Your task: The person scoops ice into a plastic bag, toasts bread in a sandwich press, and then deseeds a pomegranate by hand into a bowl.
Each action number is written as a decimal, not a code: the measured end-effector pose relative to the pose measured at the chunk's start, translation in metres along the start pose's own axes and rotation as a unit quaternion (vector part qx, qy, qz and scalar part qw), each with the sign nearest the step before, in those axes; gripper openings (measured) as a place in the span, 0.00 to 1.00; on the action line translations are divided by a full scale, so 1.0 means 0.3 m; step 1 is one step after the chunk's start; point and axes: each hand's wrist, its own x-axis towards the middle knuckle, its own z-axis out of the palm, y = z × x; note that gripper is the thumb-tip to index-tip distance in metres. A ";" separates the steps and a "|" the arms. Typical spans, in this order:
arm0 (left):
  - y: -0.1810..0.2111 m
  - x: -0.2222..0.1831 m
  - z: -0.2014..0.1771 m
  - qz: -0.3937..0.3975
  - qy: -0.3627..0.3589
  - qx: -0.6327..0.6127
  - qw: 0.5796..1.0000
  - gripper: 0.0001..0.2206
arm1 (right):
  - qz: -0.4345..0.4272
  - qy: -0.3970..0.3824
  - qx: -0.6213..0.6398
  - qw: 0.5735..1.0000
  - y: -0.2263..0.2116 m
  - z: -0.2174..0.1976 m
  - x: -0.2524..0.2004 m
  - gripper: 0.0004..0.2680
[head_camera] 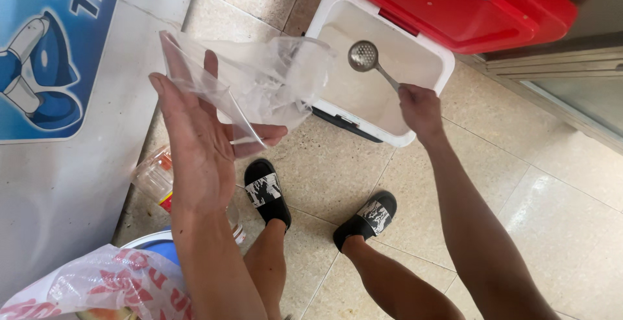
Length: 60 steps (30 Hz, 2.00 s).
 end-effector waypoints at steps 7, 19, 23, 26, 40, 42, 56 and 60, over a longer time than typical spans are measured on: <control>-0.415 0.384 -0.277 0.046 0.080 -0.128 0.987 0.39 | -0.018 -0.010 -0.249 0.968 0.019 0.359 0.229 0.08; -0.158 0.130 -0.030 0.018 0.029 0.028 0.999 0.40 | 0.165 -0.206 0.176 0.948 0.096 0.187 0.115 0.12; 0.052 -0.005 0.111 -0.014 -0.026 0.006 1.000 0.43 | 0.156 -0.195 0.183 0.951 -0.063 -0.025 0.039 0.12; 0.087 -0.023 0.163 0.026 -0.072 -0.018 0.997 0.43 | 0.150 -0.150 0.103 0.972 -0.219 -0.227 -0.047 0.12; 0.017 -0.002 0.288 0.023 -0.145 -0.056 0.988 0.42 | 0.096 -0.091 -0.070 0.989 -0.635 -0.548 -0.395 0.10; 0.008 0.009 0.300 0.020 -0.131 -0.057 0.990 0.42 | -0.190 -0.048 -0.029 0.980 -0.612 -0.404 -0.387 0.08; 0.060 0.017 0.191 0.024 -0.083 0.002 0.996 0.44 | 0.023 0.038 -0.287 0.957 -0.034 -0.077 -0.068 0.06; 0.066 0.014 0.158 0.033 -0.095 0.003 0.995 0.43 | 0.044 -0.045 -0.326 0.943 0.109 0.157 0.111 0.06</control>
